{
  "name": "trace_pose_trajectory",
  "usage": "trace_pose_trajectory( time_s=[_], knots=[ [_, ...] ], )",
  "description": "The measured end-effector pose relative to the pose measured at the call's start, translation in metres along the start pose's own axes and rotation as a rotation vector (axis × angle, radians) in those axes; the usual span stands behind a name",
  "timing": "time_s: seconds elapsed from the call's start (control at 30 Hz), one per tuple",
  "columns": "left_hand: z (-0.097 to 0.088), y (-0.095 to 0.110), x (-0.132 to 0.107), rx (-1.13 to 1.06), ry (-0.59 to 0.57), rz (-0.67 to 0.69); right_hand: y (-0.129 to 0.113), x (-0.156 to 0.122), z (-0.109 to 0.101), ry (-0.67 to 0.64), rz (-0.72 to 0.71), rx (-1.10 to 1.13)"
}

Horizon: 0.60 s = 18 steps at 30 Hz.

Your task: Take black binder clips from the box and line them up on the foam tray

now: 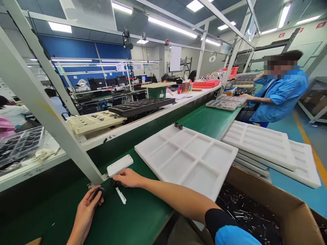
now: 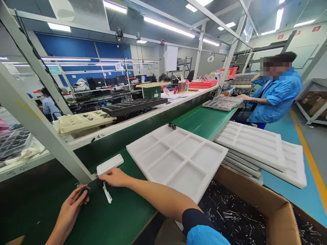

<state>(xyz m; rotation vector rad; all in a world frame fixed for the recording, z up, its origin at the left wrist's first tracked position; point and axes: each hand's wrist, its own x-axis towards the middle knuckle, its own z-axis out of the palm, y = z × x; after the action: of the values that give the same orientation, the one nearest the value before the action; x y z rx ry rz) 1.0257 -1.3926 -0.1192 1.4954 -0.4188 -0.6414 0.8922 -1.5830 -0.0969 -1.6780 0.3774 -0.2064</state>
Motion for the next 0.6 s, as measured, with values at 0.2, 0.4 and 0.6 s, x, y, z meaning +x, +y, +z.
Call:
trace_pose_trajectory(
  time_s=[0.2,0.4,0.6],
  knots=[
    [0.001,-0.003,0.0,0.051,0.006,0.005,0.008,-0.011,0.001,0.001,0.01,-0.201],
    [0.003,-0.005,0.0,0.058,0.052,0.028,0.011,-0.007,0.004,-0.038,0.01,-0.203],
    [0.003,-0.004,-0.003,0.088,0.101,0.028,0.026,0.007,-0.001,-0.188,0.076,0.143]
  ],
)
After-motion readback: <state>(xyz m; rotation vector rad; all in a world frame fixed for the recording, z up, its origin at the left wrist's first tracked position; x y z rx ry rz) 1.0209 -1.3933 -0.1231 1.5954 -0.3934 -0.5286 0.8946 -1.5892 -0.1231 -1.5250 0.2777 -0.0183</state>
